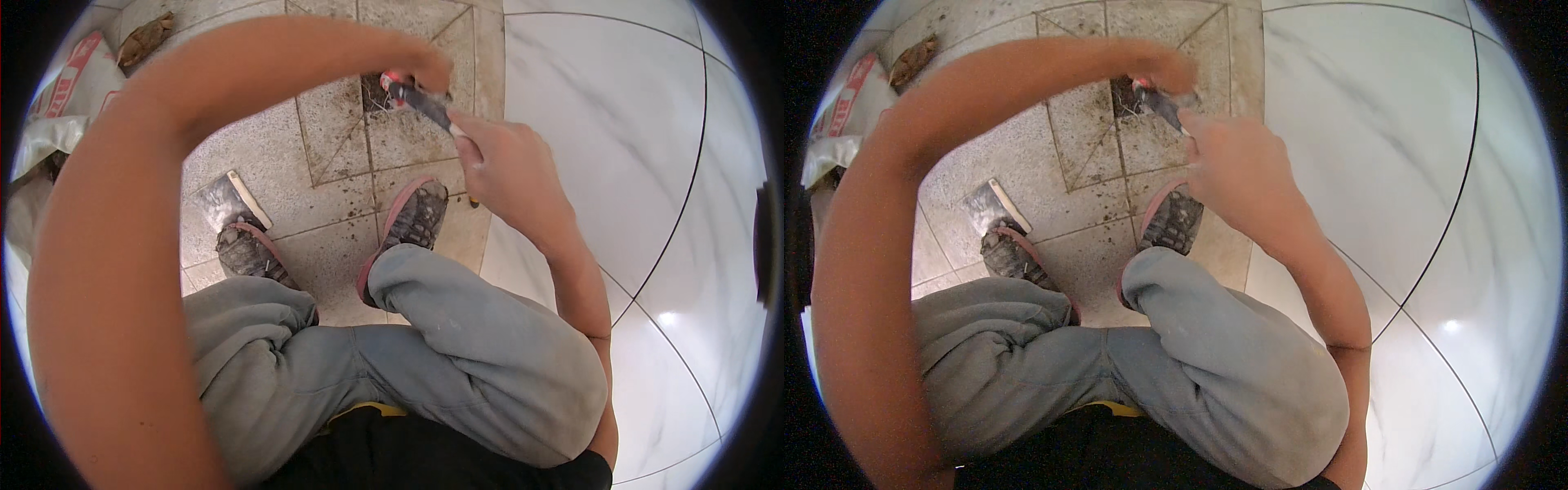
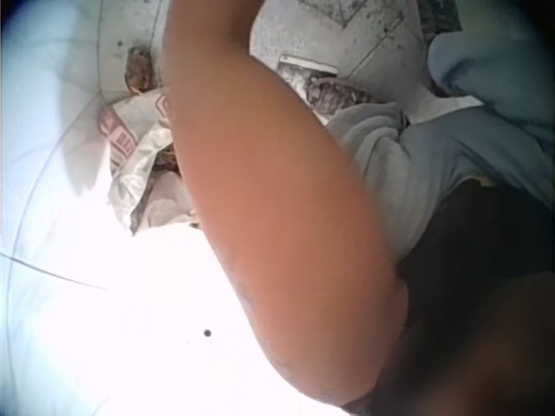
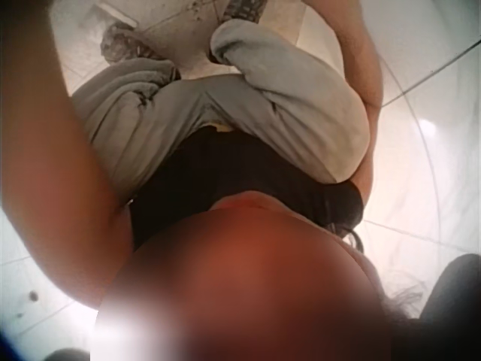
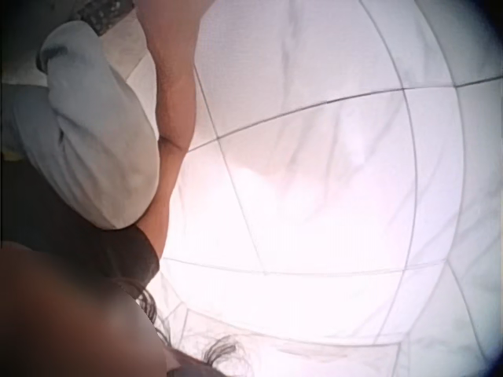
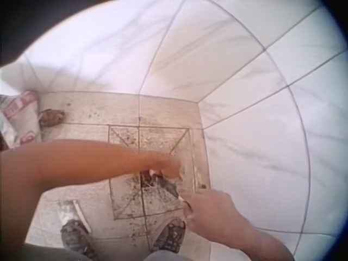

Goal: Clearing and repairing a floor drain using hand tools.

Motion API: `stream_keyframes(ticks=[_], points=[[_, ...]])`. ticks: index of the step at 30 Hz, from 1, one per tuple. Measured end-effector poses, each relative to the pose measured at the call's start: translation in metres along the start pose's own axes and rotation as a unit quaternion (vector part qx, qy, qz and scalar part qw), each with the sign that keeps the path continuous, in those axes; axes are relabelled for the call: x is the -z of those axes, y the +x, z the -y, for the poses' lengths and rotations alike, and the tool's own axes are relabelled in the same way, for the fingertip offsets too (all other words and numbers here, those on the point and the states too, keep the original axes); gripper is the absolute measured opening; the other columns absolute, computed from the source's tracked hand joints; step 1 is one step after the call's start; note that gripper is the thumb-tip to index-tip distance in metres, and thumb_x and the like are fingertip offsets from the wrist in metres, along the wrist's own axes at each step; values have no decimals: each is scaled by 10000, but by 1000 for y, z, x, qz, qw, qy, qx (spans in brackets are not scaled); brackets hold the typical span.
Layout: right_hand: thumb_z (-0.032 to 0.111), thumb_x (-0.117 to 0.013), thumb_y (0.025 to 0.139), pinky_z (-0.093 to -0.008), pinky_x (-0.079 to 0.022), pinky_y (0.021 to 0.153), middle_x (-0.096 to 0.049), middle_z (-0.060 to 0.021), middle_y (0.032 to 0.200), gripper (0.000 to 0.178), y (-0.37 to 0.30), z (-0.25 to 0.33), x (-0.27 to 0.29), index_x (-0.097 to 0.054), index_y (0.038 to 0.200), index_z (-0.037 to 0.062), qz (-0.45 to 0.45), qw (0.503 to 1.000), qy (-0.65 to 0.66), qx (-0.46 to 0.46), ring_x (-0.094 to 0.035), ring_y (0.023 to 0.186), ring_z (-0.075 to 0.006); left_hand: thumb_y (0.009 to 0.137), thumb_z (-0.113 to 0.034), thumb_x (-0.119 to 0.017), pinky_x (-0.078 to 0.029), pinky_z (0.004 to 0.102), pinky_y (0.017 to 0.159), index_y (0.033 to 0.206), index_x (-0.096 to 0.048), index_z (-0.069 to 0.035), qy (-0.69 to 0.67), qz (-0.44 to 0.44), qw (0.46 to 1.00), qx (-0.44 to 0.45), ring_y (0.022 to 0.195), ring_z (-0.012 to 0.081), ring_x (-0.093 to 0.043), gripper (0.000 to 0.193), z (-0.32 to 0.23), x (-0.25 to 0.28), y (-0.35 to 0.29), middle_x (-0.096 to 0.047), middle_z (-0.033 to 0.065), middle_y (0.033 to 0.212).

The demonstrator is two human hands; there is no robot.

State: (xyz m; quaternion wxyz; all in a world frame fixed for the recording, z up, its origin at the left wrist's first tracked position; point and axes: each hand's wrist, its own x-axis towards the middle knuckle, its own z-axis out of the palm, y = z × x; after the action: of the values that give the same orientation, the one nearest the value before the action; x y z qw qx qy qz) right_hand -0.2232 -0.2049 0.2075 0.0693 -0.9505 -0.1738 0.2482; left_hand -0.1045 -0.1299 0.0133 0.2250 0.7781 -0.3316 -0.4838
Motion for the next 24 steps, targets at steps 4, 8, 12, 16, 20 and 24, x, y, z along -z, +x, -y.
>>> stream_keyframes(ticks=[4, 8, 12, 16, 20, 24], points=[[94, -577, 844, -473, -486, 653, -638, -193, 720, 267, 40, -8, -42, -701, 1080, 72, 10, 996, -81, 37, -635, 717, -372, 649, -34, -537, -430, 434, 466, 803, -656, 45, 144, -11, 977, -156, 559, 256, -542, 210, 42, 10, 42, -626, 171, 668], [92, -572, 844, -466, -492, 654, -638, -194, 718, 261, 19, 0, -25, -706, 1067, 75, 50, 993, -96, 51, -640, 719, -368, 687, -42, -596, -477, 411, 567, 910, -697, -21, 73, -140, 977, -143, 617, 263, -594, 246, 35, 7, 39, -658, 157, 720], [118, -577, 800, -476, -510, 654, -650, -166, 727, 174, -13, -8, 21, -689, 925, 72, -27, 999, -7, 18, -639, 717, -386, 725, -88, -609, -517, 410, 741, 1052, -711, -68, 24, -159, 967, -196, 846, 298, -673, 343, 91, 31, -1, -707, 201, 934], [127, -557, 823, -486, -503, 659, -668, -190, 796, 209, -1, -29, 6, -704, 962, 78, -33, 999, -25, -19, -633, 739, -396, 718, -68, -588, -509, 414, 743, 1040, -719, -102, 50, -154, 973, -162, 833, 324, -663, 349, 79, 38, -46, -705, 187, 930], [162, -561, 856, -468, -519, 762, -687, -182, 868, 216, 59, -45, -62, -709, 945, 32, -22, 999, -35, 7, -644, 812, -397, 697, -60, -562, -512, 415, 727, 1030, -722, -97, 22, -219, 958, -185, 804, 327, -663, 371, 78, 22, -36, -701, 189, 885], [176, -545, 847, -471, -526, 756, -685, -195, 869, 242, 30, -61, -40, -721, 974, 69, -31, 999, -27, 11, -659, 815, -386, 676, -43, -532, -517, 419, 658, 1038, -722, -111, 3, -248, 951, -186, 725, 297, -665, 414, 79, 22, -31, -700, 178, 810]])
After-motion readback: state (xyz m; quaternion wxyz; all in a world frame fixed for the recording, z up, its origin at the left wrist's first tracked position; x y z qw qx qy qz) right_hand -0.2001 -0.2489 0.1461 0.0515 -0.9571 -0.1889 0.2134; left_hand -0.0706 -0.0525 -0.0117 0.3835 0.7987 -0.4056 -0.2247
